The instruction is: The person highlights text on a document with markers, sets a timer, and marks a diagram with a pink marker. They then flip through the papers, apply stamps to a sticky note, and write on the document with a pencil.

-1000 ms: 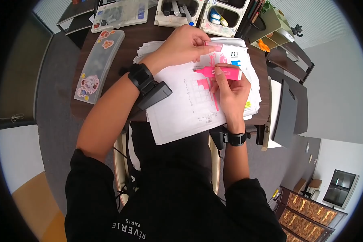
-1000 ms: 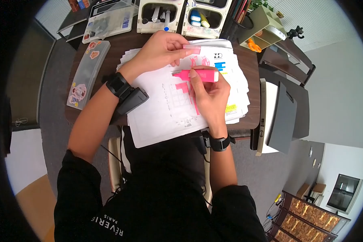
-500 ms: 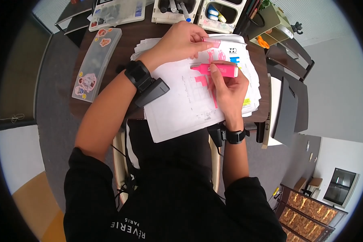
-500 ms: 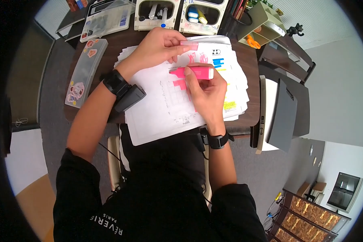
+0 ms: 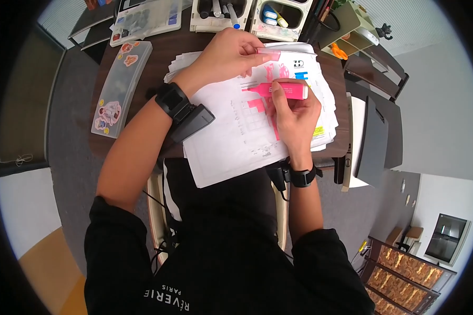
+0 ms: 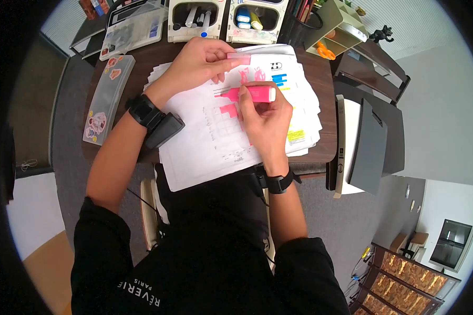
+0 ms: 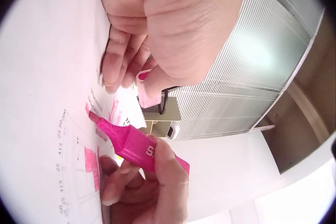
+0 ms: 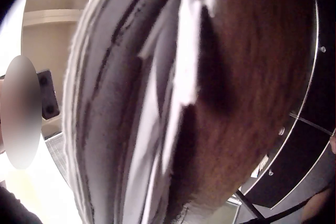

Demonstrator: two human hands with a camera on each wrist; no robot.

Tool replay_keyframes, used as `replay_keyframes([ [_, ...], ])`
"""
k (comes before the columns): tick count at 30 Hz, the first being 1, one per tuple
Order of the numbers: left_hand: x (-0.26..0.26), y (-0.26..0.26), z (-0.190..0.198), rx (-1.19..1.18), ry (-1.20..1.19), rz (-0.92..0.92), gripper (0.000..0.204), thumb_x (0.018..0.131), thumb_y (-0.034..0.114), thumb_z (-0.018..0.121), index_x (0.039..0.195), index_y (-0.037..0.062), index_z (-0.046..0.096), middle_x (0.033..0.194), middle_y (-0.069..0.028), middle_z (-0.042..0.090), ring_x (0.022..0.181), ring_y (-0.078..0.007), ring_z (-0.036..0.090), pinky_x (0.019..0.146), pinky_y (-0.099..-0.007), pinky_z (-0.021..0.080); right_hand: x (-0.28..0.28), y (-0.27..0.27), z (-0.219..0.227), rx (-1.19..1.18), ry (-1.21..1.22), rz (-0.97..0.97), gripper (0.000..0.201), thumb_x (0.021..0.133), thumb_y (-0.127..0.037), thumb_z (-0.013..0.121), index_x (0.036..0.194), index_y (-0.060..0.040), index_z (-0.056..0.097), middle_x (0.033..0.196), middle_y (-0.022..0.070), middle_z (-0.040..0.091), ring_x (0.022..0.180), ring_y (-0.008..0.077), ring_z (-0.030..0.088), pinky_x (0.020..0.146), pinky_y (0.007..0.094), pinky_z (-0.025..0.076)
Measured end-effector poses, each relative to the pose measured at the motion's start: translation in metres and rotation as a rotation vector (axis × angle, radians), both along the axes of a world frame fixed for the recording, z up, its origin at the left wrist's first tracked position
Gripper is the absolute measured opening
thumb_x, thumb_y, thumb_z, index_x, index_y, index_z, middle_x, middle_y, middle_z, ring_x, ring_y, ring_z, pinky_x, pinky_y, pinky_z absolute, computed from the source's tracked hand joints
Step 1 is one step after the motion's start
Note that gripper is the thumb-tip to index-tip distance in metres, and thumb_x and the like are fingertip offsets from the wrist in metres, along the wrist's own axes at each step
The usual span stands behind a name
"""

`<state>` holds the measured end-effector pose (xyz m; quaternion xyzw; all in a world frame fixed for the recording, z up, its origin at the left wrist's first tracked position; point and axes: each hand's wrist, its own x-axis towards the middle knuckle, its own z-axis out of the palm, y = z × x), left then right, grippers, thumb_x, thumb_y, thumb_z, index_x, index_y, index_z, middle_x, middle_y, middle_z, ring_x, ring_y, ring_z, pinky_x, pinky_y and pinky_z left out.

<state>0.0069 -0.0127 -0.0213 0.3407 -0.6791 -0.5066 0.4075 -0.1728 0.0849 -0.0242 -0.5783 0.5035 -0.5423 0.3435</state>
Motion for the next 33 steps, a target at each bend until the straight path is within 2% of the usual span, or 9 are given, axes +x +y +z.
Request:
replay_keyframes([
  [6, -0.0001, 0.0003, -0.0019, -0.022, -0.001, 0.005, 0.028, 0.091, 0.021, 0.077, 0.095, -0.0055, 0.070, 0.070, -0.0068, 0.068, 0.055, -0.0096, 0.063, 0.049, -0.0237, 0.049, 0.0000, 0.0015, 0.0041, 0.011, -0.005, -0.026, 0.012, 0.093, -0.008, 0.071, 0.094, 0.0029, 0.067, 0.072, 0.0027, 0.066, 0.058, 0.0051, 0.058, 0.052, 0.0218, 0.046],
  [7, 0.0001, 0.0005, -0.0011, -0.002, -0.024, 0.001, 0.024, 0.093, 0.018, 0.074, 0.099, -0.0049, 0.070, 0.070, -0.0048, 0.066, 0.056, -0.0086, 0.063, 0.050, -0.0228, 0.049, -0.0007, 0.0012, 0.0038, 0.009, -0.005, -0.025, 0.012, 0.093, -0.008, 0.071, 0.094, 0.0029, 0.067, 0.072, 0.0027, 0.066, 0.058, 0.0051, 0.058, 0.052, 0.0218, 0.046],
  [13, 0.0015, 0.0016, 0.0035, 0.004, -0.038, -0.010, 0.021, 0.095, 0.014, 0.072, 0.105, -0.0044, 0.070, 0.073, -0.0032, 0.066, 0.059, -0.0076, 0.063, 0.051, -0.0221, 0.050, 0.0012, 0.0019, 0.0043, 0.032, -0.202, 0.062, 0.012, 0.094, -0.005, 0.071, 0.102, 0.0035, 0.067, 0.081, 0.0037, 0.068, 0.063, 0.0056, 0.059, 0.055, 0.0210, 0.046],
  [15, 0.0019, 0.0037, 0.0013, 0.003, -0.039, -0.004, 0.022, 0.095, 0.014, 0.072, 0.105, -0.0044, 0.069, 0.073, -0.0034, 0.066, 0.059, -0.0077, 0.063, 0.051, -0.0223, 0.050, 0.0035, 0.0041, 0.0064, 0.059, -0.105, 0.080, 0.016, 0.094, -0.005, 0.071, 0.106, 0.0033, 0.067, 0.083, 0.0047, 0.069, 0.065, 0.0058, 0.059, 0.056, 0.0213, 0.047],
  [21, 0.0014, 0.0003, 0.0001, 0.008, -0.032, -0.011, 0.023, 0.095, 0.015, 0.072, 0.107, -0.0045, 0.069, 0.074, -0.0035, 0.066, 0.060, -0.0081, 0.063, 0.052, -0.0229, 0.050, 0.0035, 0.0050, 0.0086, 0.092, -0.074, 0.078, 0.017, 0.093, -0.007, 0.073, 0.106, 0.0034, 0.068, 0.083, 0.0036, 0.070, 0.066, 0.0042, 0.058, 0.057, 0.0202, 0.045],
  [24, 0.0024, 0.0005, -0.0010, 0.014, -0.033, -0.013, 0.022, 0.095, 0.014, 0.072, 0.106, -0.0043, 0.069, 0.074, -0.0035, 0.066, 0.060, -0.0080, 0.063, 0.052, -0.0229, 0.051, 0.0042, 0.0037, 0.0067, 0.019, 0.007, 0.067, 0.016, 0.092, -0.008, 0.074, 0.104, 0.0032, 0.069, 0.081, 0.0026, 0.070, 0.065, 0.0032, 0.058, 0.056, 0.0194, 0.044],
  [26, 0.0008, 0.0002, -0.0026, -0.023, 0.011, 0.005, 0.025, 0.092, 0.018, 0.075, 0.098, -0.0063, 0.069, 0.072, -0.0088, 0.069, 0.057, -0.0111, 0.066, 0.051, -0.0245, 0.051, 0.0042, 0.0041, 0.0062, 0.033, 0.012, 0.070, 0.016, 0.092, -0.008, 0.074, 0.103, 0.0030, 0.070, 0.080, 0.0023, 0.070, 0.065, 0.0030, 0.057, 0.056, 0.0193, 0.044],
  [30, 0.0014, 0.0012, 0.0007, -0.012, -0.008, 0.014, 0.026, 0.092, 0.018, 0.075, 0.098, -0.0064, 0.069, 0.071, -0.0084, 0.069, 0.057, -0.0110, 0.065, 0.051, -0.0243, 0.051, 0.0037, 0.0037, 0.0056, 0.046, 0.010, 0.068, 0.015, 0.092, -0.008, 0.073, 0.102, 0.0029, 0.070, 0.077, 0.0021, 0.070, 0.064, 0.0033, 0.057, 0.056, 0.0190, 0.043],
  [33, 0.0014, 0.0007, 0.0017, 0.011, -0.056, -0.006, 0.020, 0.095, 0.013, 0.071, 0.104, -0.0044, 0.069, 0.075, -0.0037, 0.067, 0.060, -0.0081, 0.063, 0.052, -0.0224, 0.051, 0.0031, 0.0014, 0.0034, -0.019, 0.039, 0.043, 0.014, 0.092, -0.008, 0.073, 0.099, 0.0032, 0.069, 0.076, 0.0034, 0.070, 0.061, 0.0044, 0.058, 0.054, 0.0201, 0.045],
])
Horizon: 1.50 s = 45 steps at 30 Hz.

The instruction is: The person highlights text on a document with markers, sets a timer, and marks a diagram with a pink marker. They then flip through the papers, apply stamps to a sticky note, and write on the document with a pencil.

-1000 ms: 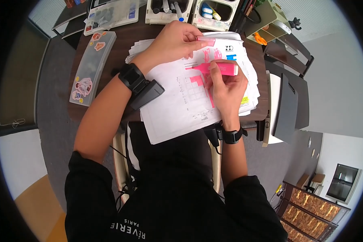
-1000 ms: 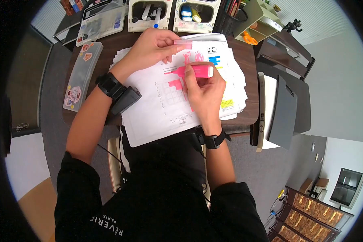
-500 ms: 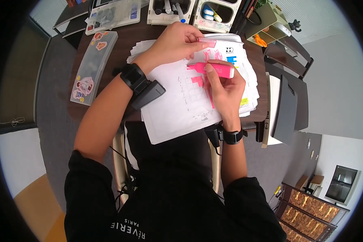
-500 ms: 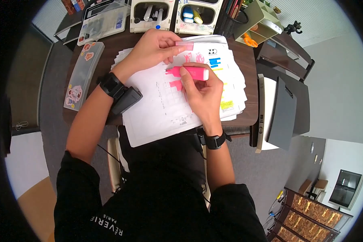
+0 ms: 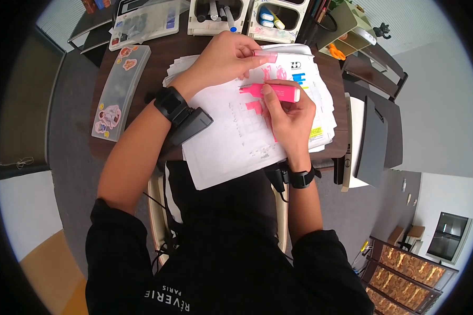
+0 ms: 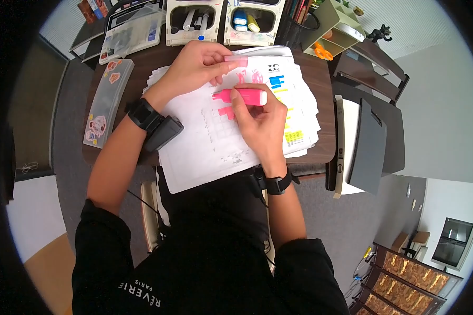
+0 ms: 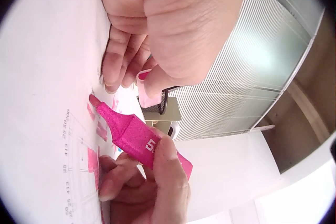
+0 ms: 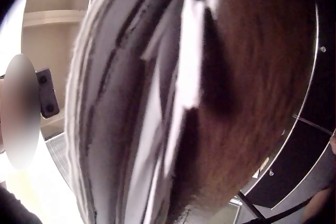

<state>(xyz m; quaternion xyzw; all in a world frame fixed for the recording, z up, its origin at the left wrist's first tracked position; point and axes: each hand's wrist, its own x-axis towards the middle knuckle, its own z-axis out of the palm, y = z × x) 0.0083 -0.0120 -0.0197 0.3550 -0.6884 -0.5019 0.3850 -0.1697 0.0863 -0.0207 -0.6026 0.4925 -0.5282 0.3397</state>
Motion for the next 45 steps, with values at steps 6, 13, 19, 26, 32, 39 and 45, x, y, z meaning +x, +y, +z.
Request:
replay_keyframes([
  [6, -0.001, 0.003, 0.002, 0.015, -0.011, 0.026, 0.021, 0.094, 0.013, 0.072, 0.105, -0.0045, 0.068, 0.075, -0.0032, 0.066, 0.061, -0.0076, 0.063, 0.052, -0.0221, 0.051, -0.002, -0.001, 0.001, 0.005, -0.017, -0.083, 0.014, 0.093, -0.009, 0.072, 0.096, 0.0039, 0.067, 0.072, 0.0054, 0.069, 0.057, 0.0064, 0.061, 0.051, 0.0230, 0.048],
  [13, -0.001, 0.001, -0.002, 0.037, 0.019, 0.004, 0.018, 0.094, 0.011, 0.072, 0.104, -0.0036, 0.068, 0.076, -0.0021, 0.066, 0.062, -0.0068, 0.063, 0.053, -0.0223, 0.051, -0.002, 0.001, 0.004, 0.020, -0.040, -0.151, 0.014, 0.094, -0.011, 0.070, 0.096, 0.0030, 0.067, 0.069, 0.0056, 0.068, 0.056, 0.0070, 0.060, 0.052, 0.0235, 0.047],
  [19, 0.002, -0.002, -0.006, 0.065, 0.061, -0.021, 0.015, 0.095, 0.007, 0.070, 0.107, -0.0024, 0.068, 0.079, -0.0011, 0.067, 0.064, -0.0055, 0.062, 0.056, -0.0227, 0.051, -0.005, -0.001, -0.005, 0.014, -0.086, -0.175, 0.011, 0.094, -0.008, 0.069, 0.098, 0.0024, 0.067, 0.073, 0.0038, 0.068, 0.061, 0.0055, 0.060, 0.054, 0.0220, 0.048],
  [26, 0.001, 0.000, -0.009, 0.105, 0.096, -0.017, 0.018, 0.095, 0.001, 0.068, 0.111, -0.0060, 0.065, 0.079, -0.0048, 0.067, 0.064, -0.0072, 0.062, 0.057, -0.0235, 0.052, -0.013, -0.002, 0.001, 0.084, -0.454, -0.113, 0.016, 0.096, -0.009, 0.069, 0.106, 0.0027, 0.066, 0.082, 0.0050, 0.069, 0.066, 0.0068, 0.061, 0.057, 0.0224, 0.051],
  [32, 0.000, 0.002, -0.007, 0.086, 0.061, -0.004, 0.019, 0.096, 0.005, 0.068, 0.111, -0.0059, 0.065, 0.079, -0.0052, 0.068, 0.064, -0.0077, 0.063, 0.057, -0.0237, 0.053, -0.008, 0.005, 0.008, 0.063, -0.200, 0.010, 0.020, 0.092, -0.007, 0.072, 0.109, 0.0023, 0.067, 0.095, 0.0083, 0.073, 0.078, 0.0102, 0.068, 0.066, 0.0240, 0.056],
  [39, 0.000, 0.002, -0.002, 0.090, 0.051, 0.015, 0.019, 0.097, 0.007, 0.068, 0.111, -0.0055, 0.066, 0.080, -0.0052, 0.069, 0.064, -0.0077, 0.063, 0.057, -0.0229, 0.053, -0.008, 0.006, 0.017, 0.084, -0.097, 0.029, 0.021, 0.091, -0.011, 0.074, 0.107, 0.0015, 0.068, 0.099, 0.0124, 0.073, 0.078, 0.0150, 0.071, 0.068, 0.0265, 0.057],
  [45, -0.001, 0.002, -0.004, 0.106, 0.073, 0.012, 0.022, 0.096, 0.009, 0.070, 0.110, -0.0071, 0.065, 0.079, -0.0066, 0.069, 0.062, -0.0087, 0.063, 0.055, -0.0238, 0.053, -0.006, 0.004, 0.018, 0.014, 0.028, 0.051, 0.024, 0.091, -0.015, 0.076, 0.107, 0.0020, 0.068, 0.094, 0.0118, 0.074, 0.073, 0.0153, 0.071, 0.066, 0.0277, 0.057],
])
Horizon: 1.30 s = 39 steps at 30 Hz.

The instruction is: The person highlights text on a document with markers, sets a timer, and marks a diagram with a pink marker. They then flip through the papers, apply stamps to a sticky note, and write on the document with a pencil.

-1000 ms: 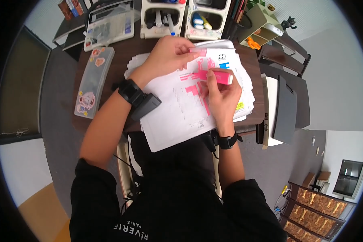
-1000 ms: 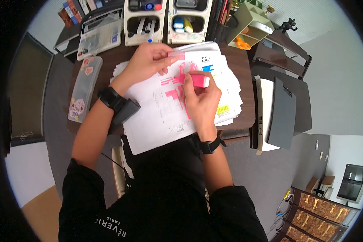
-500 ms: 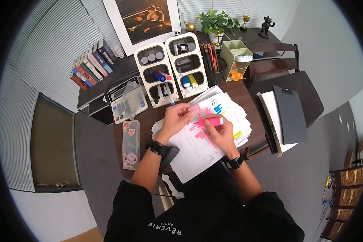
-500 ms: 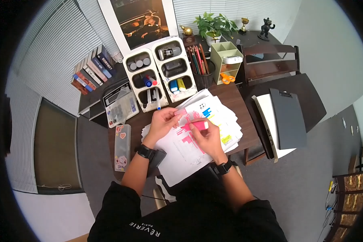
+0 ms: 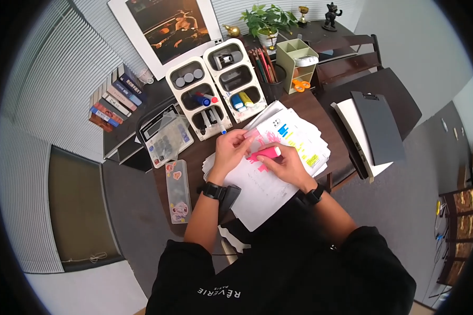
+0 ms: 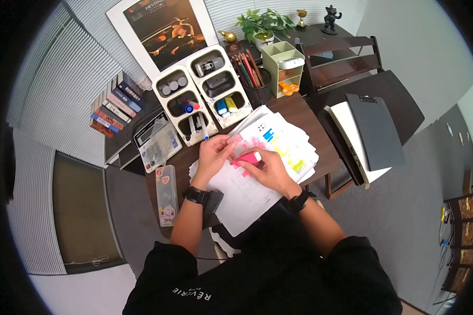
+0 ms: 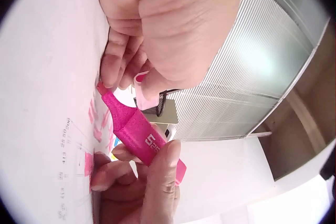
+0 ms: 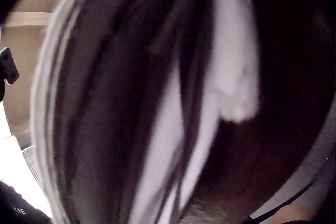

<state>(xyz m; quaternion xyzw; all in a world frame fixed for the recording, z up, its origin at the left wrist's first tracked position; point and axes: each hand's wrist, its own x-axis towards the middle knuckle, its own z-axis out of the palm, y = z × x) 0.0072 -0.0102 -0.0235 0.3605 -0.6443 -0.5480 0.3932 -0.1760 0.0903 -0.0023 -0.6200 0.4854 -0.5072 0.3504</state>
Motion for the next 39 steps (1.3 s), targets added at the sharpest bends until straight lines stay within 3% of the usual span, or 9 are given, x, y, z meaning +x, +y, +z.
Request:
replay_keyframes([
  [2, 0.000, 0.000, -0.001, -0.003, -0.003, -0.012, 0.022, 0.096, 0.009, 0.070, 0.109, -0.0073, 0.065, 0.079, -0.0068, 0.069, 0.062, -0.0089, 0.063, 0.055, -0.0239, 0.053, 0.000, 0.002, 0.002, 0.114, -0.062, 0.024, 0.024, 0.093, -0.014, 0.074, 0.110, 0.0020, 0.068, 0.092, 0.0055, 0.071, 0.070, 0.0067, 0.063, 0.063, 0.0231, 0.052],
  [5, 0.001, -0.001, 0.000, -0.012, -0.014, -0.006, 0.022, 0.096, 0.010, 0.070, 0.109, -0.0075, 0.064, 0.078, -0.0069, 0.068, 0.062, -0.0089, 0.062, 0.054, -0.0239, 0.052, 0.002, 0.002, 0.000, 0.150, -0.158, 0.012, 0.023, 0.092, -0.015, 0.076, 0.107, 0.0021, 0.069, 0.090, 0.0099, 0.074, 0.072, 0.0119, 0.069, 0.063, 0.0266, 0.054],
  [21, 0.002, -0.003, -0.003, -0.046, -0.005, -0.033, 0.017, 0.097, 0.007, 0.068, 0.108, -0.0057, 0.066, 0.077, -0.0041, 0.068, 0.062, -0.0070, 0.062, 0.056, -0.0231, 0.053, 0.002, 0.000, -0.006, 0.124, -0.077, -0.011, 0.020, 0.091, -0.013, 0.075, 0.104, 0.0008, 0.070, 0.082, 0.0108, 0.072, 0.065, 0.0112, 0.068, 0.057, 0.0261, 0.053],
  [26, 0.001, -0.003, -0.003, -0.035, -0.026, -0.025, 0.017, 0.097, 0.006, 0.067, 0.108, -0.0064, 0.065, 0.078, -0.0046, 0.067, 0.062, -0.0074, 0.062, 0.056, -0.0231, 0.053, 0.001, -0.002, -0.015, 0.012, 0.090, -0.136, 0.017, 0.090, -0.013, 0.074, 0.100, -0.0003, 0.070, 0.073, 0.0105, 0.071, 0.060, 0.0139, 0.069, 0.055, 0.0272, 0.053],
  [32, 0.001, -0.004, -0.003, -0.035, -0.015, -0.025, 0.018, 0.096, 0.006, 0.069, 0.108, -0.0063, 0.065, 0.077, -0.0048, 0.067, 0.062, -0.0077, 0.062, 0.055, -0.0228, 0.052, 0.008, 0.001, -0.005, 0.027, -0.007, -0.296, 0.017, 0.090, -0.013, 0.073, 0.097, 0.0011, 0.068, 0.071, 0.0105, 0.072, 0.058, 0.0153, 0.069, 0.053, 0.0282, 0.053],
  [35, 0.001, -0.002, -0.001, -0.024, -0.022, -0.017, 0.017, 0.096, 0.005, 0.069, 0.108, -0.0062, 0.065, 0.076, -0.0047, 0.067, 0.062, -0.0078, 0.062, 0.055, -0.0228, 0.052, 0.004, 0.001, -0.009, 0.003, 0.078, -0.328, 0.018, 0.091, -0.013, 0.073, 0.098, 0.0024, 0.067, 0.072, 0.0115, 0.071, 0.058, 0.0135, 0.069, 0.053, 0.0278, 0.053],
  [39, 0.000, -0.004, -0.005, -0.002, 0.024, -0.010, 0.018, 0.095, 0.005, 0.069, 0.108, -0.0070, 0.064, 0.076, -0.0048, 0.067, 0.062, -0.0080, 0.062, 0.056, -0.0229, 0.052, 0.002, 0.000, -0.008, -0.024, -0.003, -0.295, 0.018, 0.091, -0.012, 0.073, 0.099, 0.0029, 0.067, 0.074, 0.0090, 0.071, 0.058, 0.0112, 0.067, 0.053, 0.0262, 0.052],
])
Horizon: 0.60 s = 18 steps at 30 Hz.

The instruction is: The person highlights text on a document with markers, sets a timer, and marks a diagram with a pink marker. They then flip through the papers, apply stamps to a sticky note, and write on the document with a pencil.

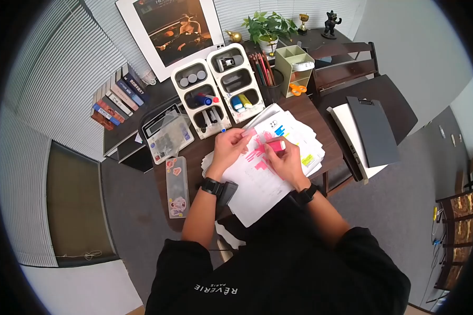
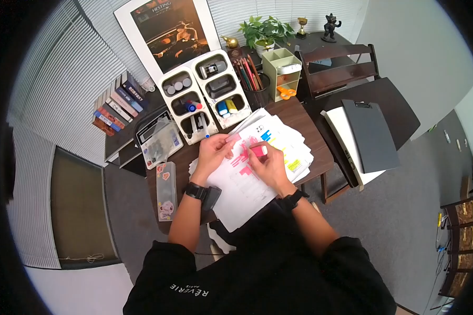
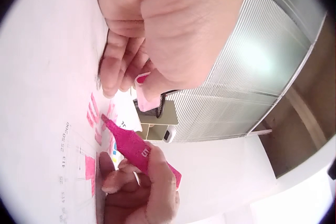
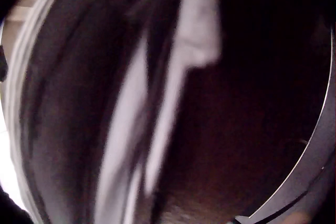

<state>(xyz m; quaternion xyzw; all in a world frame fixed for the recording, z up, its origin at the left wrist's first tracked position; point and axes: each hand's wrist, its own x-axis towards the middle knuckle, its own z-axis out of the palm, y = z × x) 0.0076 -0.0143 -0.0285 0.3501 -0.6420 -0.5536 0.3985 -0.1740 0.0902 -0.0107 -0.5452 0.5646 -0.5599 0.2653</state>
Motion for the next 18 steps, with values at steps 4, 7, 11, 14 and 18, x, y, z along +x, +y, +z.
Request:
replay_keyframes([
  [4, 0.001, 0.000, 0.000, -0.027, -0.033, 0.017, 0.017, 0.096, 0.002, 0.067, 0.109, -0.0078, 0.064, 0.077, -0.0052, 0.067, 0.062, -0.0086, 0.062, 0.056, -0.0235, 0.053, -0.002, 0.003, 0.001, 0.090, -0.305, 0.119, 0.017, 0.091, -0.010, 0.072, 0.101, 0.0028, 0.067, 0.079, 0.0046, 0.071, 0.064, 0.0087, 0.066, 0.057, 0.0240, 0.053],
  [7, 0.002, 0.002, 0.004, -0.004, 0.008, -0.005, 0.017, 0.095, 0.000, 0.066, 0.110, -0.0080, 0.064, 0.077, -0.0059, 0.067, 0.062, -0.0089, 0.063, 0.056, -0.0240, 0.053, -0.003, 0.003, -0.003, 0.080, -0.232, 0.189, 0.015, 0.091, -0.007, 0.071, 0.101, 0.0028, 0.068, 0.081, 0.0043, 0.072, 0.070, 0.0080, 0.067, 0.061, 0.0234, 0.054],
  [11, 0.003, 0.001, 0.009, -0.058, -0.067, -0.009, 0.017, 0.095, 0.001, 0.066, 0.110, -0.0075, 0.065, 0.077, -0.0064, 0.068, 0.062, -0.0087, 0.063, 0.056, -0.0242, 0.053, -0.002, 0.006, -0.002, 0.050, -0.149, 0.233, 0.012, 0.091, -0.005, 0.070, 0.101, 0.0026, 0.069, 0.084, 0.0060, 0.073, 0.073, 0.0082, 0.067, 0.064, 0.0229, 0.054],
  [14, 0.001, 0.001, 0.003, -0.067, -0.071, -0.014, 0.017, 0.095, 0.002, 0.067, 0.109, -0.0072, 0.066, 0.077, -0.0062, 0.068, 0.062, -0.0083, 0.063, 0.055, -0.0238, 0.052, -0.006, 0.008, -0.001, 0.072, -0.235, 0.247, 0.013, 0.090, -0.005, 0.070, 0.100, 0.0028, 0.069, 0.086, 0.0068, 0.073, 0.073, 0.0090, 0.067, 0.064, 0.0233, 0.054],
  [18, 0.003, 0.003, 0.010, -0.094, -0.096, -0.014, 0.019, 0.094, 0.004, 0.069, 0.109, -0.0070, 0.067, 0.077, -0.0057, 0.069, 0.062, -0.0076, 0.063, 0.055, -0.0229, 0.051, -0.008, 0.020, 0.016, 0.078, -0.174, 0.272, 0.012, 0.090, -0.004, 0.071, 0.099, 0.0025, 0.069, 0.086, 0.0069, 0.073, 0.075, 0.0093, 0.067, 0.066, 0.0245, 0.054],
])
